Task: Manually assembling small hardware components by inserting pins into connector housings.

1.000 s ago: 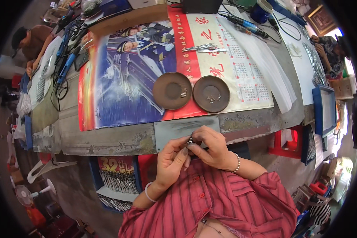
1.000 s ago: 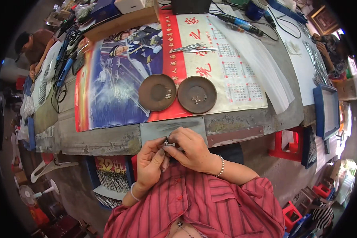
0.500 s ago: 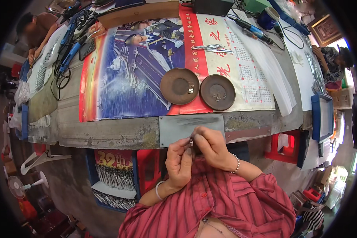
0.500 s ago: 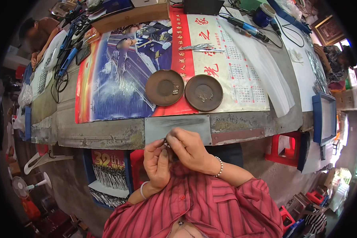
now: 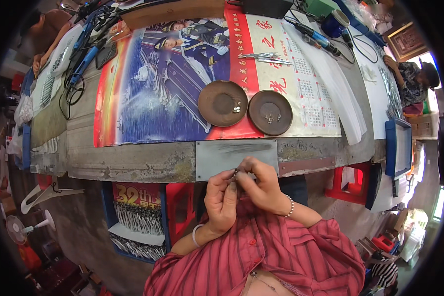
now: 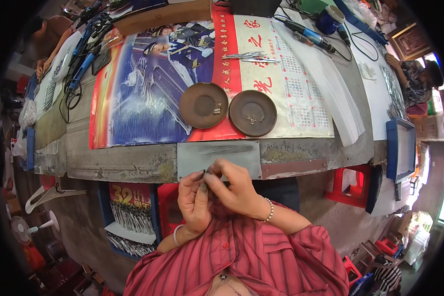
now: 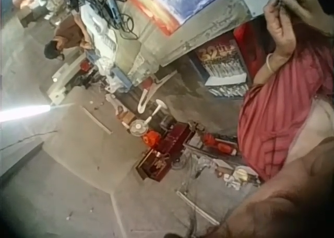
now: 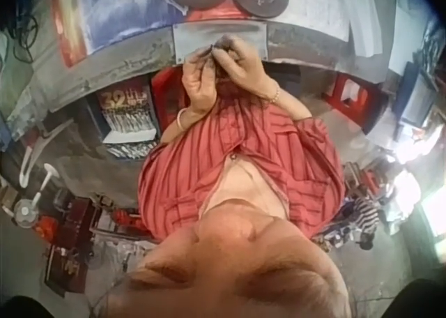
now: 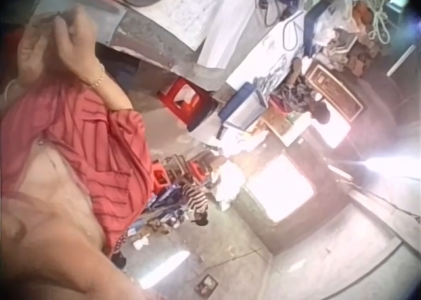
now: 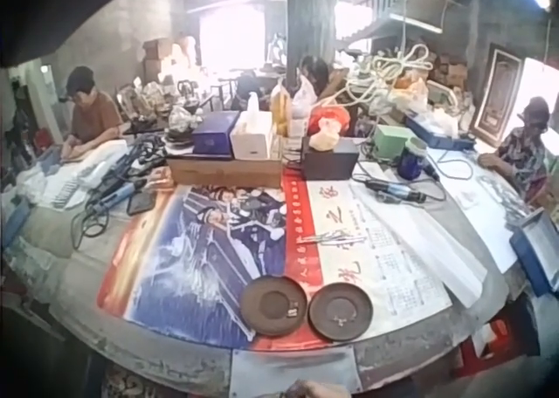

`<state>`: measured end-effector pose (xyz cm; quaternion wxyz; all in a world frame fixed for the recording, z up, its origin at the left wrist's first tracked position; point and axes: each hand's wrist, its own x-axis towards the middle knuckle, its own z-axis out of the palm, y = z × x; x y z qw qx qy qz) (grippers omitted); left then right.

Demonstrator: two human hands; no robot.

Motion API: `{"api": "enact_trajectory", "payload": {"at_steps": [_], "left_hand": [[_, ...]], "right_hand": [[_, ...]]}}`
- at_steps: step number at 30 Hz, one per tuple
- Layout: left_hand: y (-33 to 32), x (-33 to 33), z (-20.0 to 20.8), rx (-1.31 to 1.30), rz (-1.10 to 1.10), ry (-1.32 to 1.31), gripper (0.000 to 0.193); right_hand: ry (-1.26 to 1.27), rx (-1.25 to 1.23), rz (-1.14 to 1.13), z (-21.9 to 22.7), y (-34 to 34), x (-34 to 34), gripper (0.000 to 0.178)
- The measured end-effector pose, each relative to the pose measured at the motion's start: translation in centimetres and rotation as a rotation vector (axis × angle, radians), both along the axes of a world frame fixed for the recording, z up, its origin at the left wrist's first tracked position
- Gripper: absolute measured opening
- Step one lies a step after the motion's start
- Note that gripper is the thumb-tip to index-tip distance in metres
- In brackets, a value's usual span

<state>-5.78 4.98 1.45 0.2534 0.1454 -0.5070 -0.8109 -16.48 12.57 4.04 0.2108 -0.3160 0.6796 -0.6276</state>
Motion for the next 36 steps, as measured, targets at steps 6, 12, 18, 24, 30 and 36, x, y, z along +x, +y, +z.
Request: {"api": "enact_trajectory", "payload": {"at_steps": [6, 12, 18, 24, 30, 36], "left_hand": [[0.1, -0.9, -0.8, -0.087, 0.034, -0.066, 0.027], [-0.4, 0.0, -1.2, -0.028, 0.068, -0.142, 0.023], [0.3, -1.2, -2.0, -0.023, -0.009, -0.107, 0.023], [-0.1, -0.6, -1.2, 0.085, 0.055, -0.084, 0.026], [0.5, -1.5, -0.4, -0.025, 0.051, -0.082, 0.028], [0.9, -1.3, -1.4, 0.065, -0.006, -0.105, 0.028]], "right_hand": [[0.572, 0.286, -0.164, -1.0, 0.5, 0.9, 0.019], [0.14, -0.037, -0.009, -1.1, -0.5, -0.5, 0.016], [0.653, 0.018, -0.246, -3.0, -0.1, -0.7, 0.021], [-0.055, -0.019, 0.01, -0.8, 0.2, -0.5, 0.025], [0.733, 0.175, -0.156, -1.7, 0.4, -0.8, 0.023], [0.059, 0.212, -0.026, -1.0, 1.3, -1.2, 0.013]]}}
